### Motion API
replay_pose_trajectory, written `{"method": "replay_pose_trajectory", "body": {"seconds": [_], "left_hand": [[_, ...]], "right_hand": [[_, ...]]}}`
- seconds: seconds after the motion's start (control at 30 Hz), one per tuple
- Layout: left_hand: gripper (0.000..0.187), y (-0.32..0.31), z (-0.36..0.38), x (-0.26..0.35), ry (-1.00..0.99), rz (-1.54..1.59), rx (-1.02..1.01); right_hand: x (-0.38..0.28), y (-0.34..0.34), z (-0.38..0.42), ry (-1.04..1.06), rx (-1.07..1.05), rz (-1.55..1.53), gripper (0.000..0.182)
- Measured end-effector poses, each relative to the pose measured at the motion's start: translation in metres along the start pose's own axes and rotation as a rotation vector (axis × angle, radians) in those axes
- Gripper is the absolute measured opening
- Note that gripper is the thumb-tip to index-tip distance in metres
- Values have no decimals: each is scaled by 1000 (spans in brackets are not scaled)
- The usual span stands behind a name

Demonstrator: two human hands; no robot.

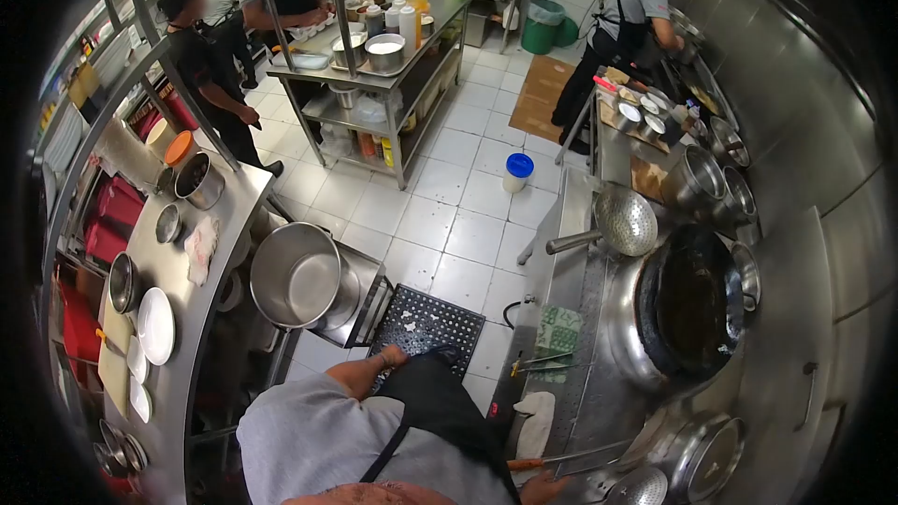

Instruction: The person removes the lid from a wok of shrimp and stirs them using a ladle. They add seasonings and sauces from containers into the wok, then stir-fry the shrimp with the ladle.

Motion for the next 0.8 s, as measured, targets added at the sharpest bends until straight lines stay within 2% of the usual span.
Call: {"method": "replay_pose_trajectory", "body": {"seconds": [0.1,0.13,0.17,0.27,0.4,0.47,0.57,0.8], "left_hand": [[48,9,9,-1,110,133,6],[49,13,17,-1,148,198,5],[50,17,25,-2,186,261,5],[48,20,46,-4,290,458,-22],[43,33,63,6,231,440,-73],[42,30,69,5,293,457,-109],[43,29,66,1,314,491,-17],[44,22,56,3,349,488,-122]], "right_hand": [[-4,-6,7,143,-47,14,55],[-25,13,11,128,-46,-66,53],[-40,28,14,-22,-58,-7,53],[-42,24,1,-54,-73,35,52],[-33,17,-17,-46,-74,52,51],[-30,12,-23,-40,-76,59,51],[-32,11,-27,-32,-80,64,50],[-33,9,-31,-4,-87,79,48]]}}
Point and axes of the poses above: each hand's wrist, its own z-axis away from the middle knuckle, its own y-axis out of the back of the hand, x = y × z, the point moved 8 cm from there along -z, towards the middle knuckle, and after that the axes turned 7 degrees about -z, right-handed, at the moved point
